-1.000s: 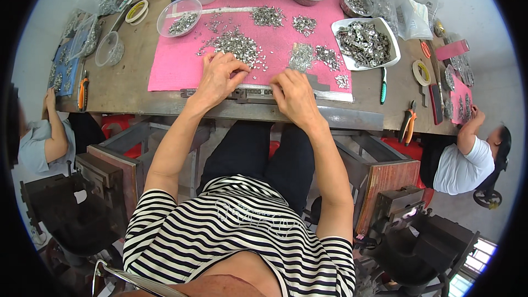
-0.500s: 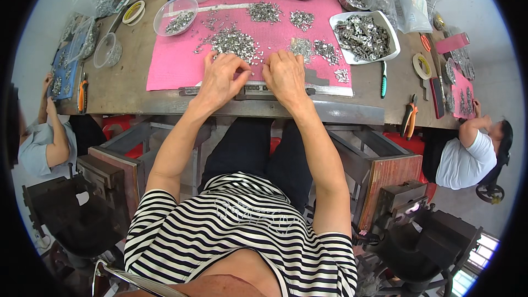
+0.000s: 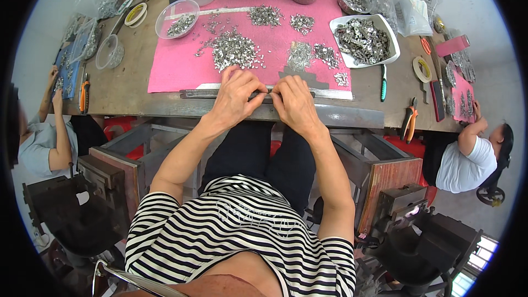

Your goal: The person arranges small metal pieces into a metal holder by hand, inserts the holder into a manual press machine, and operates the machine wheel to press the pieces.

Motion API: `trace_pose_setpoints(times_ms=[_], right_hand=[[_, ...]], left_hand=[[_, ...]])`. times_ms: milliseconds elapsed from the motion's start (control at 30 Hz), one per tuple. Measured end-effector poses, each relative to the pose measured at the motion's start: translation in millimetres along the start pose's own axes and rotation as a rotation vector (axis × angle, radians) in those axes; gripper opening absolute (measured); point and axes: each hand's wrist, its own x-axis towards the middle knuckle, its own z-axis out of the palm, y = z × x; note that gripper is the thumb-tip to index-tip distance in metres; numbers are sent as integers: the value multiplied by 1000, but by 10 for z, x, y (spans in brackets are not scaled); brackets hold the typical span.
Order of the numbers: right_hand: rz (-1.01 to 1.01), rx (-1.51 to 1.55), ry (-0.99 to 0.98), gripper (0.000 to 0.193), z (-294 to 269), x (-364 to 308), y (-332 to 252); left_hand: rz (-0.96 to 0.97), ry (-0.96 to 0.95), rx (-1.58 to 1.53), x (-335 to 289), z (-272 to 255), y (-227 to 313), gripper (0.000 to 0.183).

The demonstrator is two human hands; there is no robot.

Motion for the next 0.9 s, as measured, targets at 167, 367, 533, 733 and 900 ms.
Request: trace_pose_setpoints(times_ms=[167, 367, 533, 733, 900], right_hand=[[-48, -77, -5, 16, -4, -15, -10], [-48, -90, -37, 15, -31, 6, 6], [11, 63, -83, 10, -69, 98, 97], [166, -91, 83, 6, 195, 495, 461], [150, -235, 78, 7, 415, 685, 574]], left_hand=[[-66, 94, -20, 54, -20, -133, 6], [-62, 123, 195, 256, 37, -382, 8], [-93, 101, 229, 247, 28, -385, 9], [-38, 96, 262, 282, 35, -368, 8], [26, 72, 245, 304, 60, -430, 6]])
